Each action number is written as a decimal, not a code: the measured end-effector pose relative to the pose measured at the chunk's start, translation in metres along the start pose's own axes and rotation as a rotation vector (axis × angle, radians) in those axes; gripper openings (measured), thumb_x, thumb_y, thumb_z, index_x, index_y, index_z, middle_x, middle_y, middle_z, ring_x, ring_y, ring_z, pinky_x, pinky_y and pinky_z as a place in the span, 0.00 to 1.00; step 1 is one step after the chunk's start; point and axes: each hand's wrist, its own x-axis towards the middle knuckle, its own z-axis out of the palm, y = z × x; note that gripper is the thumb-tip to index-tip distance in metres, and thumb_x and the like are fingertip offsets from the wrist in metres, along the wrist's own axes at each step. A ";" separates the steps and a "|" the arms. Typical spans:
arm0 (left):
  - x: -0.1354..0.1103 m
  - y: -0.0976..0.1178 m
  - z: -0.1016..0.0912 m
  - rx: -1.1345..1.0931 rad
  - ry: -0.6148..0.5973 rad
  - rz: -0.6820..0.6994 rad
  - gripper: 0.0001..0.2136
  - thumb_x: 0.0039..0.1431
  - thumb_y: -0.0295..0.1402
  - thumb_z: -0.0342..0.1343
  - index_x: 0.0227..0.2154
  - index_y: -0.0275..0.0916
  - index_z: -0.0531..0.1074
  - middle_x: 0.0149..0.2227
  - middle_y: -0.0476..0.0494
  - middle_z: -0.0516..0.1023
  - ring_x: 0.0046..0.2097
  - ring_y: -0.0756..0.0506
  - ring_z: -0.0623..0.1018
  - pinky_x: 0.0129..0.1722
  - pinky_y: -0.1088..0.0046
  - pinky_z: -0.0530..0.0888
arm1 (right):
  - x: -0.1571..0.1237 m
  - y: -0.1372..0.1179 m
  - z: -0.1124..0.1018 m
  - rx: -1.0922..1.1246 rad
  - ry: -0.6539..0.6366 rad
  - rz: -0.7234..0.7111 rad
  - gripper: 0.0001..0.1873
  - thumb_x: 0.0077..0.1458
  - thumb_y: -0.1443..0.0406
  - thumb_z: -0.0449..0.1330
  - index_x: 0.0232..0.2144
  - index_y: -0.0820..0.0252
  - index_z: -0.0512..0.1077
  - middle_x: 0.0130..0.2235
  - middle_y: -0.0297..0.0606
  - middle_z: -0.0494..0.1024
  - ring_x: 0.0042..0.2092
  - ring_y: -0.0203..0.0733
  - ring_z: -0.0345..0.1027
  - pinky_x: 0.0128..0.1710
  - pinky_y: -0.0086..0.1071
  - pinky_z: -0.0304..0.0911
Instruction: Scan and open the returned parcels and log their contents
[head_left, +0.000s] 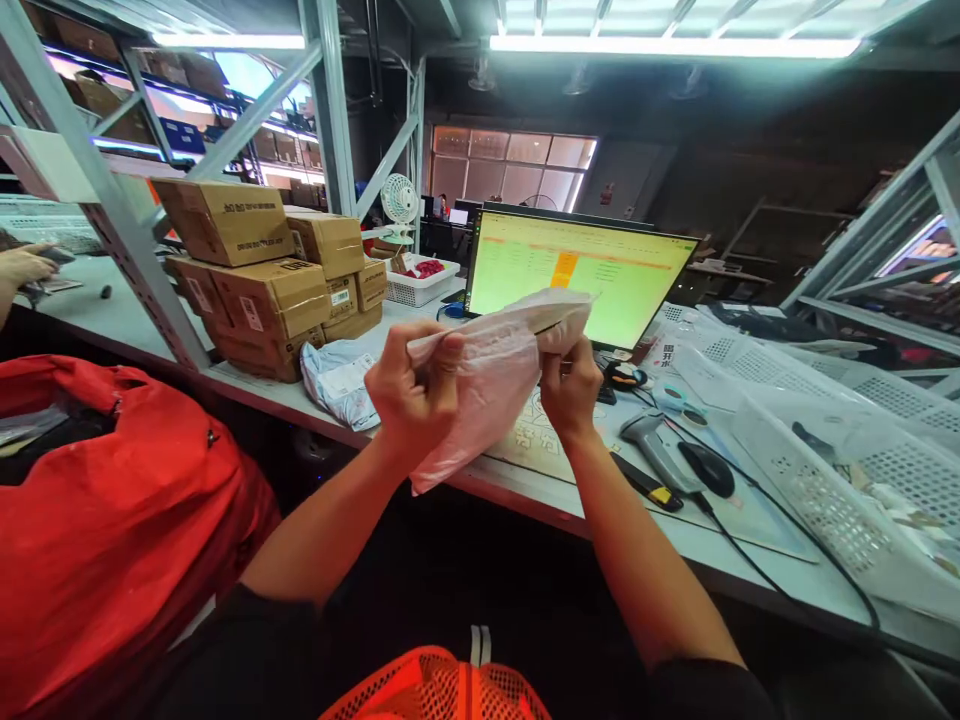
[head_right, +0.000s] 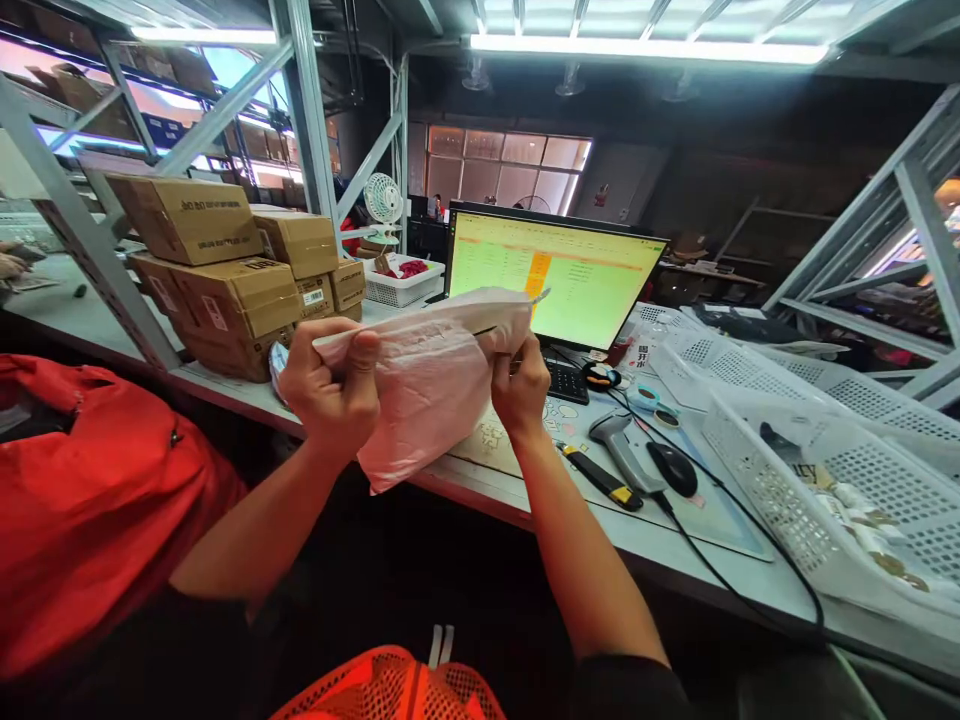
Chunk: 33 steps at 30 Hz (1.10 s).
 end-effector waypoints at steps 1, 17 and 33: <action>0.002 -0.004 -0.004 0.024 0.024 -0.006 0.13 0.68 0.46 0.59 0.37 0.43 0.71 0.21 0.56 0.64 0.19 0.54 0.61 0.19 0.75 0.57 | 0.000 0.004 0.003 -0.057 0.002 -0.018 0.20 0.63 0.56 0.48 0.48 0.60 0.71 0.37 0.48 0.80 0.38 0.51 0.75 0.39 0.42 0.69; 0.035 -0.119 -0.014 0.311 0.123 -0.084 0.14 0.64 0.43 0.61 0.44 0.41 0.69 0.40 0.42 0.76 0.43 0.41 0.78 0.44 0.62 0.76 | 0.039 -0.026 -0.050 0.082 -0.317 0.101 0.16 0.59 0.57 0.54 0.21 0.54 0.65 0.20 0.34 0.73 0.22 0.40 0.67 0.23 0.33 0.60; -0.110 -0.115 0.053 0.365 -0.930 0.105 0.10 0.72 0.34 0.52 0.39 0.39 0.78 0.39 0.39 0.79 0.46 0.39 0.76 0.48 0.59 0.68 | -0.020 0.028 0.020 -0.354 -0.705 0.221 0.14 0.59 0.53 0.61 0.33 0.58 0.73 0.35 0.44 0.81 0.37 0.45 0.72 0.36 0.34 0.60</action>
